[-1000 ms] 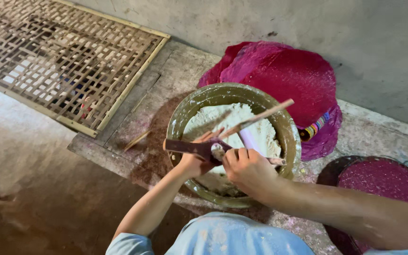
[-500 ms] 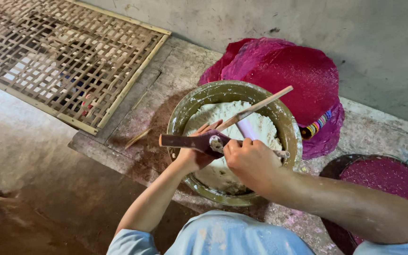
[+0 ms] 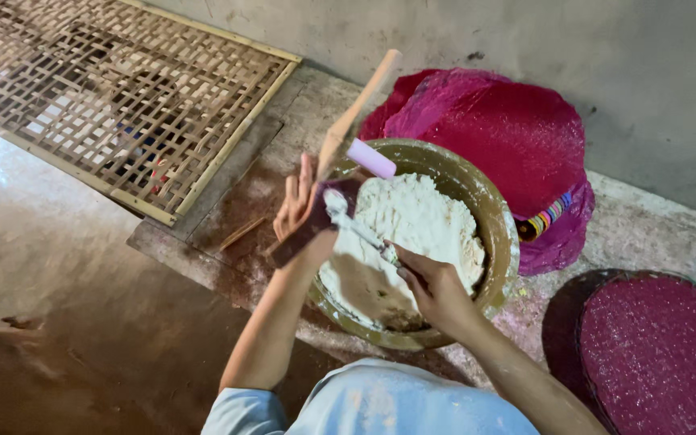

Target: The person presses dough in a large bowl with a hand-held wooden noodle press, extruding strands into round nests onto a pink tray, and arranges the nests one by one. They repeatedly refill the press with dough from the bowl and continue extruding more nests across the tray.

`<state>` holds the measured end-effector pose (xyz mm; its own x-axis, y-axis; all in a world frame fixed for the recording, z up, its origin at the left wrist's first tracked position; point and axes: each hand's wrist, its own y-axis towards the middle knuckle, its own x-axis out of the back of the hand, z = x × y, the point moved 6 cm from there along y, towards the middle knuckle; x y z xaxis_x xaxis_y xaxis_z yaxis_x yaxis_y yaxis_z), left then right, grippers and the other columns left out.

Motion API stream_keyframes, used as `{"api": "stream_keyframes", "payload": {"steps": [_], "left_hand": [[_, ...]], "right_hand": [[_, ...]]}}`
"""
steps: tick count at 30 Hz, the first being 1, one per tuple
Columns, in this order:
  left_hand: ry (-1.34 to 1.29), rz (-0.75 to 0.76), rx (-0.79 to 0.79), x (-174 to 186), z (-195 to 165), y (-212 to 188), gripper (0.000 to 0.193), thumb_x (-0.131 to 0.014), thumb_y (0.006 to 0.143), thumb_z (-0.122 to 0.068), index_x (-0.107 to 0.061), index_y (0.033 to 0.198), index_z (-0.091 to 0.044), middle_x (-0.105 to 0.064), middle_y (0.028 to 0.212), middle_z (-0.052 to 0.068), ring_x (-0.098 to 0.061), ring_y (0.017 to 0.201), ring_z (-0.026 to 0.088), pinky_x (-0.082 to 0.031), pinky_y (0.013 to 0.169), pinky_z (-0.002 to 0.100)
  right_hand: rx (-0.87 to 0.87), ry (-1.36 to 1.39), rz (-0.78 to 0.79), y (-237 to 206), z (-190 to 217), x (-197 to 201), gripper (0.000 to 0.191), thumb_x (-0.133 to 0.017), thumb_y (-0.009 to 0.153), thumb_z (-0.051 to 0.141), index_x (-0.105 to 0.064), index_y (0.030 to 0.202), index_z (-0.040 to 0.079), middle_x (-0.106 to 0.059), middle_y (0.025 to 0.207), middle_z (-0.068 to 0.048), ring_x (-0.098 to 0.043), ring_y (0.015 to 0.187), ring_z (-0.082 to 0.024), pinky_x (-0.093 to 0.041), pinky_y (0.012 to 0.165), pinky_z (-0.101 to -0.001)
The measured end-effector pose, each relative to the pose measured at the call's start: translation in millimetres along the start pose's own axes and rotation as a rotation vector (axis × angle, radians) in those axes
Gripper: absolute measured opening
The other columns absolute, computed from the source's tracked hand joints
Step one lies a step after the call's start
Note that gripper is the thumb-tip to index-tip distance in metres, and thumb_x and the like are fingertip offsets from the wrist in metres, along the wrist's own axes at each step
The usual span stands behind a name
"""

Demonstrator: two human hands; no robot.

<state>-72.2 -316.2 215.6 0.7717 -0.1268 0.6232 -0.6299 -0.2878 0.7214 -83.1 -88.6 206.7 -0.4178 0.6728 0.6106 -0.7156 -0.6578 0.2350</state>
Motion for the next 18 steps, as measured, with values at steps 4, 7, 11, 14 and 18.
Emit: {"api": "stream_keyframes", "payload": {"steps": [4,7,11,14,18], "left_hand": [[-0.595,0.148,0.468,-34,59,-5,0.051,-0.075,0.092,-0.01,-0.05,0.136,-0.002,-0.065,0.107,0.009,-0.061,0.08,0.018,-0.049,0.062,0.026],[-1.331,0.028,0.473,-42,51,-17,0.035,-0.069,0.084,0.007,-0.057,0.116,-0.001,-0.063,0.103,0.007,-0.06,0.088,0.017,-0.049,0.071,0.027],[-1.831,0.476,0.622,-53,-44,-82,0.054,-0.066,0.069,0.003,-0.059,0.123,-0.005,-0.062,0.088,0.008,-0.061,0.082,0.018,-0.051,0.07,0.03],[-1.9,0.805,0.728,-52,-133,-132,0.055,-0.072,0.072,-0.002,-0.061,0.126,-0.003,-0.067,0.098,0.006,-0.063,0.088,0.017,-0.053,0.076,0.031],[-1.784,0.866,0.282,-21,-204,-122,0.058,-0.079,0.083,-0.01,-0.055,0.135,-0.005,-0.066,0.116,0.007,-0.063,0.105,0.017,-0.053,0.089,0.033]], "right_hand": [[-0.658,-0.241,0.429,-21,-57,-6,0.048,-0.051,0.109,0.017,-0.05,0.157,0.016,-0.076,0.11,-0.028,-0.071,0.102,-0.035,-0.057,0.089,-0.0399],[-0.295,0.084,0.37,14,-50,2,0.062,-0.053,0.101,0.018,-0.031,0.159,0.011,-0.051,0.152,-0.017,-0.058,0.13,-0.022,-0.044,0.108,-0.0359],[0.184,0.901,-0.056,26,-40,56,0.101,-0.06,0.099,0.062,-0.006,0.17,0.016,-0.023,0.176,-0.019,-0.038,0.157,-0.023,-0.032,0.126,-0.0382],[0.194,1.548,0.055,-7,-34,78,0.113,-0.071,0.088,0.064,-0.017,0.169,0.006,-0.038,0.165,-0.017,-0.059,0.137,-0.03,-0.049,0.115,-0.0459],[0.254,1.335,-0.251,-74,-23,148,0.076,-0.066,0.106,0.047,-0.027,0.15,-0.001,-0.058,0.121,-0.027,-0.066,0.101,-0.031,-0.056,0.085,-0.0399]]}}
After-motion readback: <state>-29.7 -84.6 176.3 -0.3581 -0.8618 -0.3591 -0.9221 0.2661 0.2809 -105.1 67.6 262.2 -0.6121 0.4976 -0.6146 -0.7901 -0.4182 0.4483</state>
